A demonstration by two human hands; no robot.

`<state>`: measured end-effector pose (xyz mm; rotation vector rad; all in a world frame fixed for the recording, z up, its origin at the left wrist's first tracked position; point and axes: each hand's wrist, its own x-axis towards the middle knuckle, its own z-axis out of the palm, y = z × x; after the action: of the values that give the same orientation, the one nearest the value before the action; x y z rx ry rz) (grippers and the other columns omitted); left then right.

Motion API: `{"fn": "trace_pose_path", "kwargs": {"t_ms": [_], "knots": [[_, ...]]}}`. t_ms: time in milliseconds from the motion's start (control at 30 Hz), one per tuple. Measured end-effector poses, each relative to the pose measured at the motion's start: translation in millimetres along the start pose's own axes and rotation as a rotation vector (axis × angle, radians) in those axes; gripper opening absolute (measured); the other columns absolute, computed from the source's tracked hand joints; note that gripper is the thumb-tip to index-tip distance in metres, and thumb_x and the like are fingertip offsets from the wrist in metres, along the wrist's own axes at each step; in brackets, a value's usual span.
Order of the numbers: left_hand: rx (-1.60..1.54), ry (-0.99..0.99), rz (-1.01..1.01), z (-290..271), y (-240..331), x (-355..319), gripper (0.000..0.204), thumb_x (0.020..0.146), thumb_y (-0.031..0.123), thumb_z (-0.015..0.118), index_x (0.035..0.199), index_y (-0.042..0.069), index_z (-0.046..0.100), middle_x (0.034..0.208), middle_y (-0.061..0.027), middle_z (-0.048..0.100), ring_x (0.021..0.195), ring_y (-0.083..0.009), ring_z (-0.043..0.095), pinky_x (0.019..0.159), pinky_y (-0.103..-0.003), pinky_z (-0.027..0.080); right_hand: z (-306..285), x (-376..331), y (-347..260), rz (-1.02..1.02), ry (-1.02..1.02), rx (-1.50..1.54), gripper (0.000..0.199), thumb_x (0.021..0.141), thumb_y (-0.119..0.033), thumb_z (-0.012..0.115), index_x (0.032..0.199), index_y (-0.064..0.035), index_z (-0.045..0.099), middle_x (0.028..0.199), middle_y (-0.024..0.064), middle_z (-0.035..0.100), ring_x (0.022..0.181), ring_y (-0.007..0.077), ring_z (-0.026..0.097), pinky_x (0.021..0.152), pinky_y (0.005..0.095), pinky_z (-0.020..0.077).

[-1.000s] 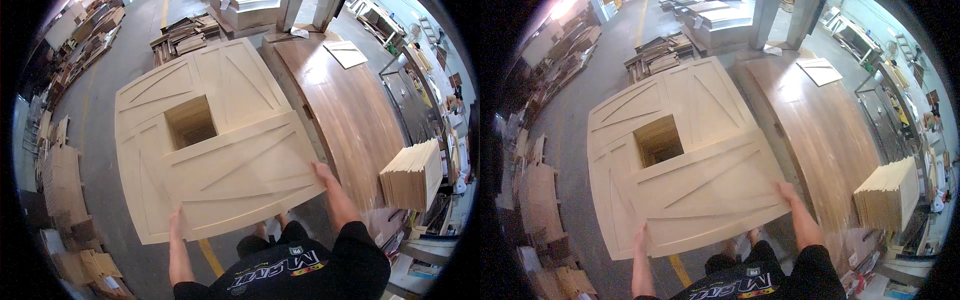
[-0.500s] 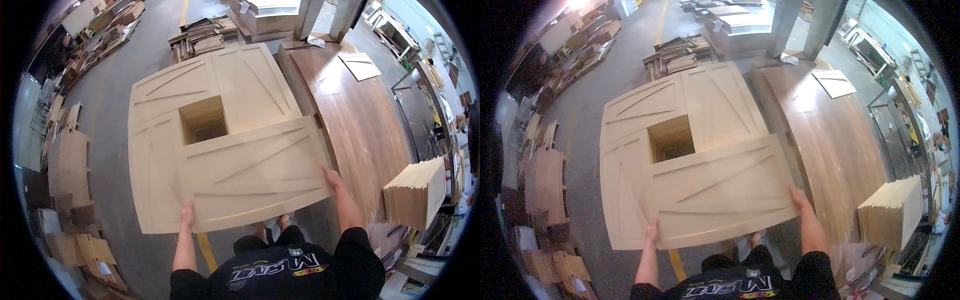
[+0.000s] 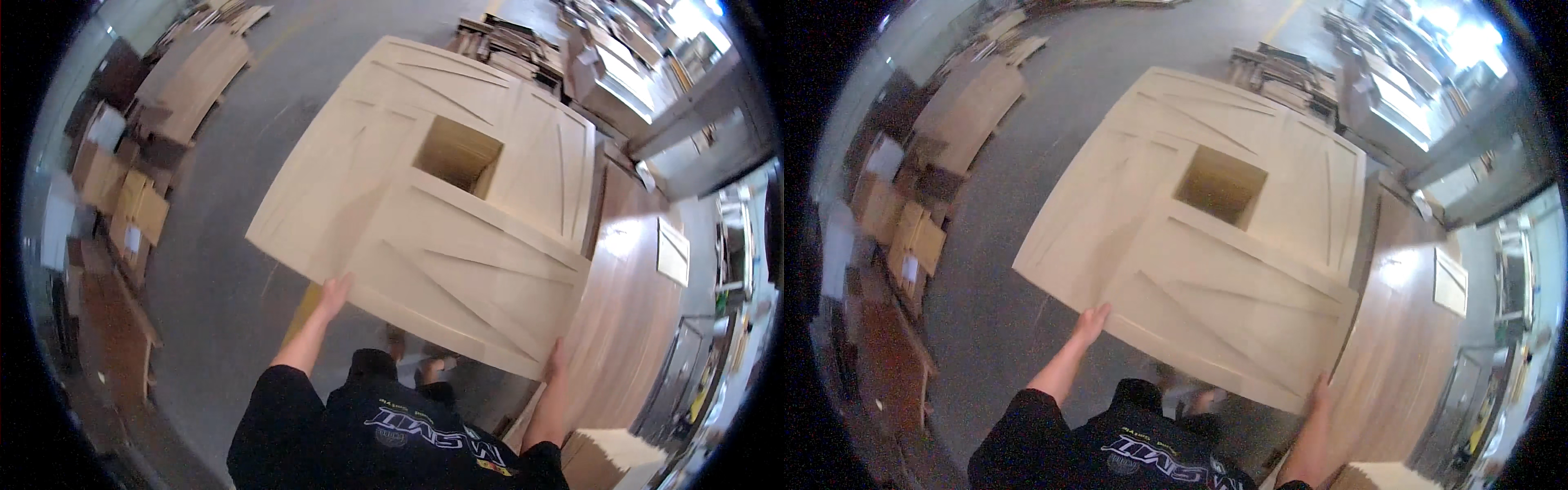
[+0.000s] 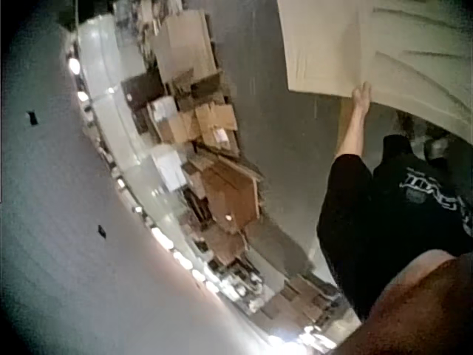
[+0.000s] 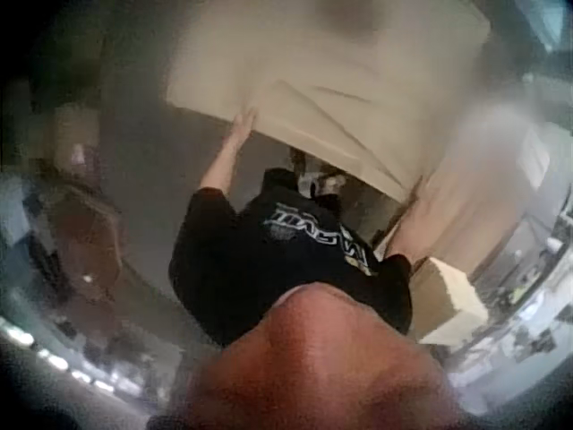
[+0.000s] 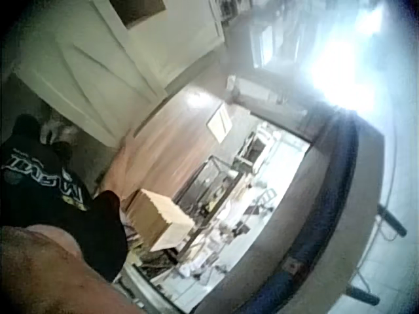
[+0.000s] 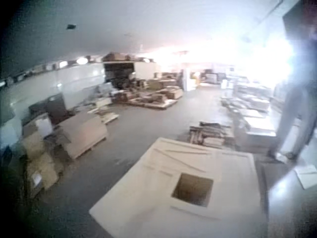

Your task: The person applies glue to wooden panels and decorative trim pieces, secures them using a pneumatic nail gun, and stacks the completed panels on a larger pallet.

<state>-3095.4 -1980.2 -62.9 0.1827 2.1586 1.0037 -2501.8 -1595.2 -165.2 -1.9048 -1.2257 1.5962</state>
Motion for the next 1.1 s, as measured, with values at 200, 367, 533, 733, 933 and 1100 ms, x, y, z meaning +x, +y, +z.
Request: {"fn": "trace_pose_path", "kwargs": {"t_ms": [200,367,533,733,933,1100], "knots": [[-0.110,0.070,0.076,-8.9,-32.0,-12.5,0.064,0.097,0.052,0.060,0.123,-0.006,0.067,0.113,-0.0158,0.072,0.106,-0.0230,0.065,0.095,-0.036,0.048,9.9,1.9,8.9,-0.024,-0.165,0.089,0.075,0.105,-0.048,0.047,0.153,0.0077,0.034,0.155,0.0175,0.042,0.140,0.0292,0.042,0.116,0.0402,0.0346],[-0.156,-0.151,-0.101,-29.6,-92.4,-35.8,0.058,0.101,0.047,0.057,0.136,0.000,0.063,0.129,-0.0110,0.067,0.120,-0.0207,0.061,0.101,-0.035,0.047,18.8,-75.3,-3.5,-0.085,-0.066,0.035,0.070,0.107,-0.044,0.043,0.156,0.0051,0.030,0.160,0.0172,0.036,0.146,0.0289,0.035,0.121,0.0410,0.0276],[-0.231,-0.198,-0.233,-50.6,-143.1,-13.6,0.067,0.104,0.055,0.049,0.144,0.002,0.054,0.140,-0.0123,0.059,0.127,-0.0211,0.056,0.106,-0.036,0.046,17.7,-107.0,20.7,-0.001,0.050,-0.060,0.076,0.103,-0.048,0.051,0.156,0.0028,0.031,0.158,0.0168,0.040,0.143,0.0322,0.040,0.118,0.0417,0.0328],[-0.620,-0.404,-0.188,-36.3,-83.8,22.7,0.076,0.106,0.063,0.027,0.153,0.005,0.043,0.147,-0.0141,0.054,0.134,-0.0265,0.052,0.112,-0.041,0.042,24.3,-109.3,9.5,0.199,-0.181,0.161,0.081,0.104,-0.060,0.038,0.158,-0.0007,0.030,0.157,0.0156,0.042,0.144,0.0334,0.040,0.120,0.0431,0.0304],[-0.374,-0.235,-0.233,-31.7,-85.5,18.5,0.078,0.106,0.065,0.018,0.154,0.007,0.042,0.148,-0.0145,0.053,0.135,-0.0277,0.051,0.113,-0.041,0.041,67.9,-160.4,-57.2,0.225,-0.128,0.195,0.073,0.106,-0.054,0.037,0.155,-0.0004,0.036,0.155,0.0159,0.045,0.143,0.0310,0.042,0.119,0.0427,0.0321],[-0.369,-0.109,-0.042,-39.0,-123.7,22.9,0.082,0.104,0.068,0.021,0.145,0.005,0.054,0.142,-0.0139,0.059,0.131,-0.0274,0.055,0.111,-0.041,0.043,26.1,-123.7,12.9,-0.002,-0.215,0.284,0.070,0.106,-0.053,0.039,0.152,0.0001,0.041,0.150,0.0165,0.050,0.137,0.0316,0.048,0.115,0.0431,0.0382]]}}
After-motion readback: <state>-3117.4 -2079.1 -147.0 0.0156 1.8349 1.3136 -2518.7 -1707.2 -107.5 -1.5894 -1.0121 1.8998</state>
